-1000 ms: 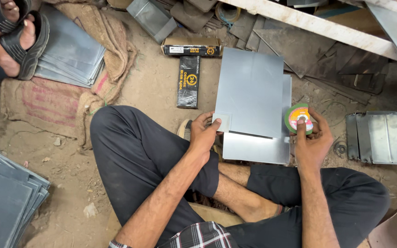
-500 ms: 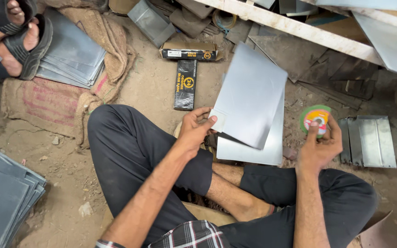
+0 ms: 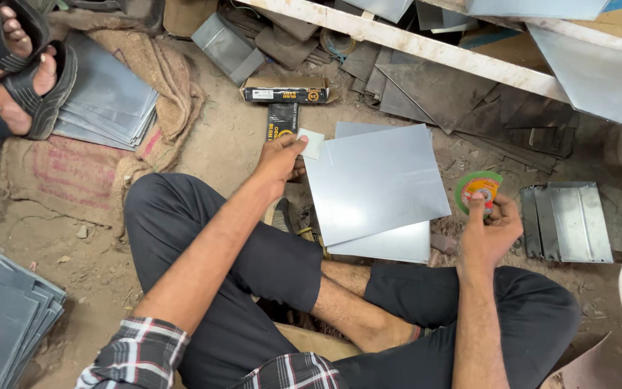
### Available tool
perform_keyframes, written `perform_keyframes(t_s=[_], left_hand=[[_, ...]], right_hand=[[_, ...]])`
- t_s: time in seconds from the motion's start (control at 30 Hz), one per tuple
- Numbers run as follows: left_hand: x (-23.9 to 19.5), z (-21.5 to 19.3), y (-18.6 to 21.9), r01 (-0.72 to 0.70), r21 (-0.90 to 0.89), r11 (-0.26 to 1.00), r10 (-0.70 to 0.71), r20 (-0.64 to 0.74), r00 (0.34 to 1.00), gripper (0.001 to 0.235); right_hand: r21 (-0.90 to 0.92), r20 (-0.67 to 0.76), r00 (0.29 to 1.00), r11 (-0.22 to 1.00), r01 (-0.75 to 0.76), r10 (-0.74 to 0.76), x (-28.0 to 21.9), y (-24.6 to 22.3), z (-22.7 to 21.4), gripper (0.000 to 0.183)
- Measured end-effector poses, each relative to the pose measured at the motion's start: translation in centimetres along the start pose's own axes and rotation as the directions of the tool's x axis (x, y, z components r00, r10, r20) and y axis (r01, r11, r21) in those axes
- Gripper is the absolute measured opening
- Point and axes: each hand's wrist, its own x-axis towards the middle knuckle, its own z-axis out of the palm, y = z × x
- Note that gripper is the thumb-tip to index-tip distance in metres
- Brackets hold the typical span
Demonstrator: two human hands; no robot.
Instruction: The person marks a series of metal sheets by hand using a small metal scribe, handling each sheet individually while sitting on the floor.
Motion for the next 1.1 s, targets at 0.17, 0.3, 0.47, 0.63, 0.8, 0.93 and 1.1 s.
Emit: perform_keyframes(t_s=[0.17,0.3,0.47,0.63,0.8,0.93,1.1], left_hand=[[0.8,0.0,-1.0,-0.201,0.122,0.972,0.215,-0.114,0.97,0.021],[0.6,-0.2,-1.7,-0.248,0.085,0.965,0.254,-0.062,0.965,0.024],[-1.6,0.3,-2.7,0.025,0.129,0.991,-0.019,-0.046,0.999,0.023],[-0.5,0.6,-2.5,-0.02,0.087,0.996,0.023,-0.031,0.999,0.023],[0.7,1.1,-1.9,-0.204,0.089,0.975,0.201,0.039,0.979,0.031],[-1.1,0.6,-2.6,-0.128,0.089,0.988,0.132,-0.036,0.991,0.031],[-4.3,-0.2,-2.8,-0.219,0.132,0.967,0.223,-0.016,0.975,0.025]], right_hand=[[0.054,0.0,1.0,0.998,-0.028,0.028,0.4,1.4,0.0,0.018],[0.048,0.025,0.999,0.998,-0.034,0.033,0.4,2.7,0.1,0.018],[-0.014,0.042,0.98,0.981,-0.196,0.196,0.5,4.2,0.2,0.021],[0.119,0.053,0.905,0.898,-0.425,0.421,0.8,3.9,0.2,0.023],[0.107,0.091,0.935,0.93,-0.351,0.342,0.8,3.8,0.3,0.026],[0.117,0.114,0.936,0.931,-0.345,0.332,0.6,3.7,-0.1,0.027],[0.115,0.084,0.922,0.916,-0.385,0.377,0.7,4.1,-0.2,0.028]])
